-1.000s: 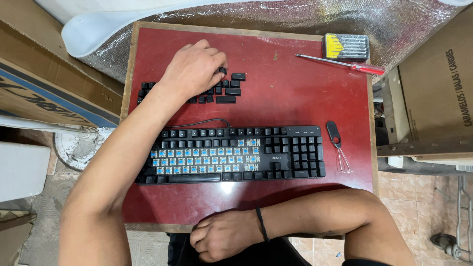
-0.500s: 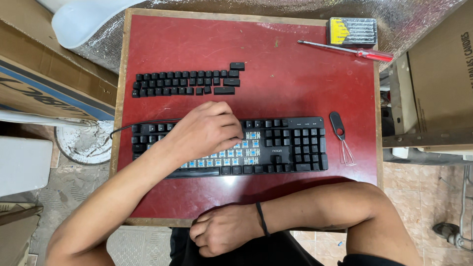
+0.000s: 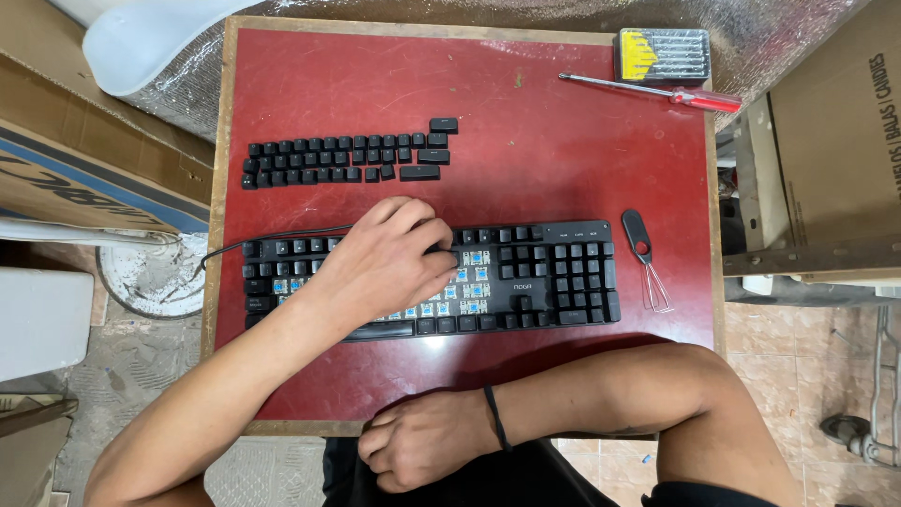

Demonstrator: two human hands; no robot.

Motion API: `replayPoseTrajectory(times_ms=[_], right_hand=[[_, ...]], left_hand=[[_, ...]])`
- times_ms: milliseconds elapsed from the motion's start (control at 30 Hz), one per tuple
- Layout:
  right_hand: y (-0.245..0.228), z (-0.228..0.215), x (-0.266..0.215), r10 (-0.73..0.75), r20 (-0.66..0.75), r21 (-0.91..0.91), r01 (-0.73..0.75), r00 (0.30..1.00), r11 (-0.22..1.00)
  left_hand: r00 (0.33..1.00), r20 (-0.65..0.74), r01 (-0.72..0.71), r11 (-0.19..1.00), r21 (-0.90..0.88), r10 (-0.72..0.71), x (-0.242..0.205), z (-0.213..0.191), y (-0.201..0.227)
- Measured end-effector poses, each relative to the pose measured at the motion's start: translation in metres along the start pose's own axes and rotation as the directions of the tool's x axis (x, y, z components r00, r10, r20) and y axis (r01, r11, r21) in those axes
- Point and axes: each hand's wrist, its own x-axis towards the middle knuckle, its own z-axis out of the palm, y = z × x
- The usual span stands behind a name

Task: The person assembles a mechanical keyboard by placing black keycaps onto the keyboard base. They pick up keycaps from a pile on the table and press them into place on the switches, working systematically across the keyboard.

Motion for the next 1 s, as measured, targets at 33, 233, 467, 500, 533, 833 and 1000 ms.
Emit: replayPoseTrajectory(times_ms=[33,233,467,500,533,833,1000], right_hand=[[0.000,-0.001,0.000,-0.003,-0.002,-0.011,0.003,1.000,1.000],[0.000,-0.001,-0.001,-0.005,0.008,-0.032,0.005,1.000,0.999],[0.000,-0.001,-0.002,-0.001,0.002,-0.037,0.001,1.000,0.999],[0.000,-0.002,-0.001,-0.003,0.015,-0.040,0.003,1.000,0.999],[0.000,-0.002,-0.001,-0.004,0.027,-0.043,0.005,1.000,0.999],[0.000,0.001,-0.002,0.009,0.014,-0.028,-0.008,1.000,1.000],[0.000,0.001,-0.002,0.005,0.017,-0.011,-0.005,1.000,1.000]], left_hand=[[1.000,0.002,0.012,1.000,0.013,-0.012,-0.001,0.001,0.000],[0.996,0.072,0.063,0.995,-0.074,-0.057,-0.008,-0.002,-0.001],[0.991,0.083,0.118,0.978,-0.170,-0.105,-0.022,0.005,0.002],[0.991,0.081,0.123,0.977,-0.175,-0.110,-0.023,0.007,0.002],[0.990,0.079,0.127,0.975,-0.180,-0.115,-0.024,0.009,0.003],[0.992,0.054,0.119,0.976,-0.183,-0.110,-0.025,0.011,0.004],[0.992,0.047,0.123,0.970,-0.211,-0.116,-0.024,0.010,0.003]])
